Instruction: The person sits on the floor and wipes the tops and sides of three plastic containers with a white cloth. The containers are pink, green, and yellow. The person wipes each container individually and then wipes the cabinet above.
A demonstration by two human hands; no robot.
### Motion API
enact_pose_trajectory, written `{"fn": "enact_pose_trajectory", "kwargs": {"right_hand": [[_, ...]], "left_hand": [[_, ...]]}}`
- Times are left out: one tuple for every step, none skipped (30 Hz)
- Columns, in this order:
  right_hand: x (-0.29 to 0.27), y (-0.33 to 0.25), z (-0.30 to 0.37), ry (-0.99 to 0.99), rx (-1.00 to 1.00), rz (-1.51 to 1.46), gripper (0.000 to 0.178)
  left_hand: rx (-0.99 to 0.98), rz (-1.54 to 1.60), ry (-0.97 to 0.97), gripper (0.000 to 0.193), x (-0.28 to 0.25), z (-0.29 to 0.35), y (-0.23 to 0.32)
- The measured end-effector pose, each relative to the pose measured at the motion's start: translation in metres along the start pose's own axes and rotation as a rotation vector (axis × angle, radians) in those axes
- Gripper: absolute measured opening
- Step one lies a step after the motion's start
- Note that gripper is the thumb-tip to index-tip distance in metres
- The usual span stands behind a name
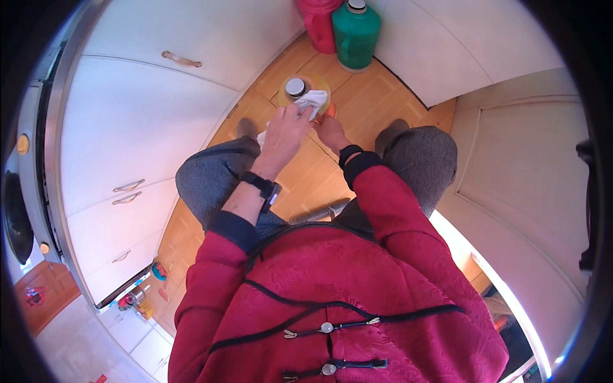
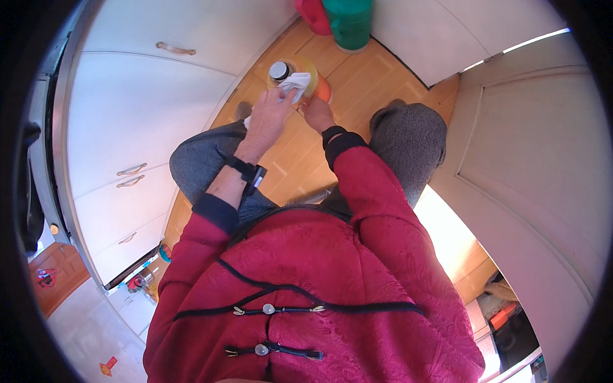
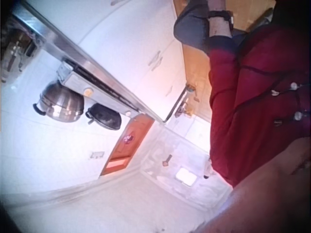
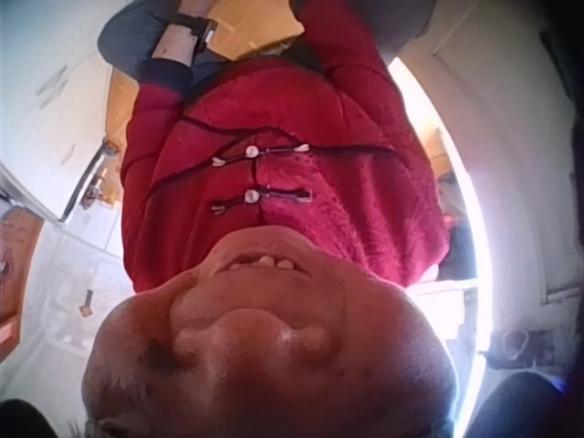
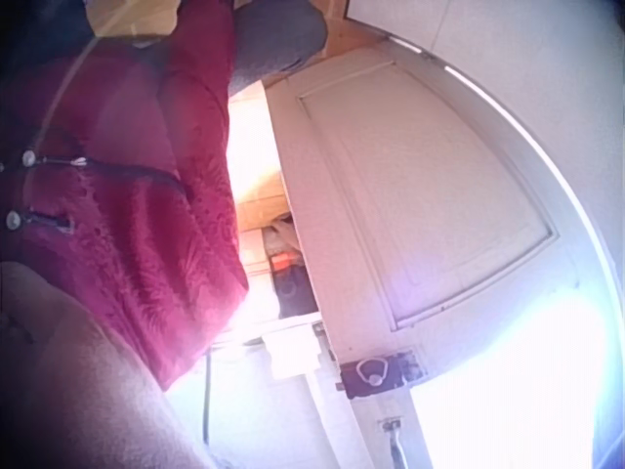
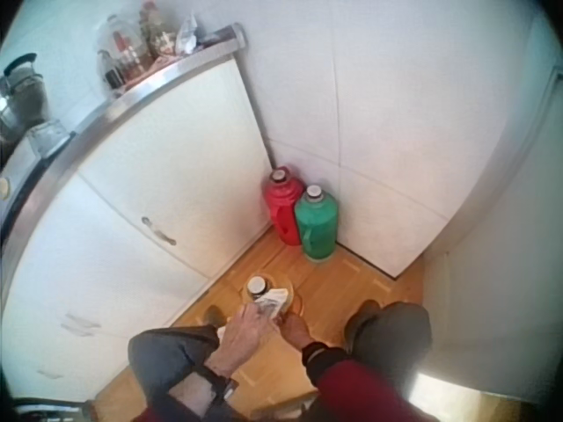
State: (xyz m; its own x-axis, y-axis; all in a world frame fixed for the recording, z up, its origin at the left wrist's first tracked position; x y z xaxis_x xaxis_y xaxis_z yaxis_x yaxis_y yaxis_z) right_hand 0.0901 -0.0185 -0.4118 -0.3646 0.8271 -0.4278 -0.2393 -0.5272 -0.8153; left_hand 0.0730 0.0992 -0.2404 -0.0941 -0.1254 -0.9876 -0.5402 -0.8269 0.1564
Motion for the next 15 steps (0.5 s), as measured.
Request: {"fn": "enact_pose_trajectory", "kwargs": {"right_hand": [[0.002,0.001,0.0,-0.004,0.005,0.005,0.031],[0.002,0.001,-0.001,0.0,0.005,0.005,0.031],[0.003,0.001,-0.002,0.002,0.005,0.005,0.031],[0.003,0.001,-0.002,-0.044,0.027,0.029,0.034],[0.002,0.0,-0.003,-0.087,0.046,0.053,0.042],[0.0,0.0,-0.003,-0.13,0.065,0.08,0.052],[-0.002,-0.001,-0.002,-0.136,0.068,0.09,0.052],[-0.005,-0.002,0.0,-0.137,0.071,0.102,0.052],[-0.007,-0.005,0.001,-0.13,0.061,0.114,0.053],[-0.01,-0.007,0.002,-0.134,0.085,0.099,0.052],[-0.011,-0.01,0.006,-0.141,0.098,0.088,0.052],[-0.012,-0.014,0.007,-0.15,0.109,0.087,0.051],[-0.014,-0.018,0.008,-0.137,0.1,0.07,0.05],[-0.015,-0.022,0.011,-0.13,0.098,0.06,0.05],[-0.017,-0.025,0.013,-0.121,0.128,0.053,0.05]], "left_hand": [[0.026,0.032,0.047,0.047,-0.003,0.006,-0.005],[0.034,0.062,0.079,0.048,-0.004,0.009,-0.007],[0.069,0.061,0.11,0.048,-0.004,0.01,-0.008],[0.085,0.06,0.123,0.049,-0.006,0.009,-0.011],[0.103,0.058,0.139,0.049,-0.006,0.008,-0.012],[0.09,0.025,0.104,0.048,-0.006,0.006,-0.013],[0.08,-0.004,0.071,0.047,-0.006,0.003,-0.014],[0.083,-0.032,0.063,0.046,-0.006,0.0,-0.015],[0.075,-0.047,0.04,0.044,-0.005,-0.004,-0.018],[0.074,-0.059,0.033,0.043,-0.005,-0.004,-0.019],[0.067,-0.067,0.021,0.042,-0.005,-0.002,-0.02],[0.086,-0.081,0.043,0.041,-0.006,-0.002,-0.023],[0.106,-0.097,0.07,0.04,-0.006,-0.003,-0.026],[0.12,-0.112,0.08,0.039,-0.007,-0.002,-0.029],[0.129,-0.118,0.094,0.039,-0.007,-0.001,-0.032]]}}
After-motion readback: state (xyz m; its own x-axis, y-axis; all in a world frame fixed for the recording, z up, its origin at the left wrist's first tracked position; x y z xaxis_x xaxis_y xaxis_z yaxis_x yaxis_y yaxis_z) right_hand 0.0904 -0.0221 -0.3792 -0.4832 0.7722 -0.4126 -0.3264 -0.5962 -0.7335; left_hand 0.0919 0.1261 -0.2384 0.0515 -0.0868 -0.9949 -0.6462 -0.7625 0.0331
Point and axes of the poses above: each hand's wrist, its own z-axis away from the middle knuckle, its own x-axis out of the palm, y = z × x, the point moved 1 cm from there along -z, towards the middle knuckle, and after that the axes turned 7 degrees about -y, right-handed, at the moved point
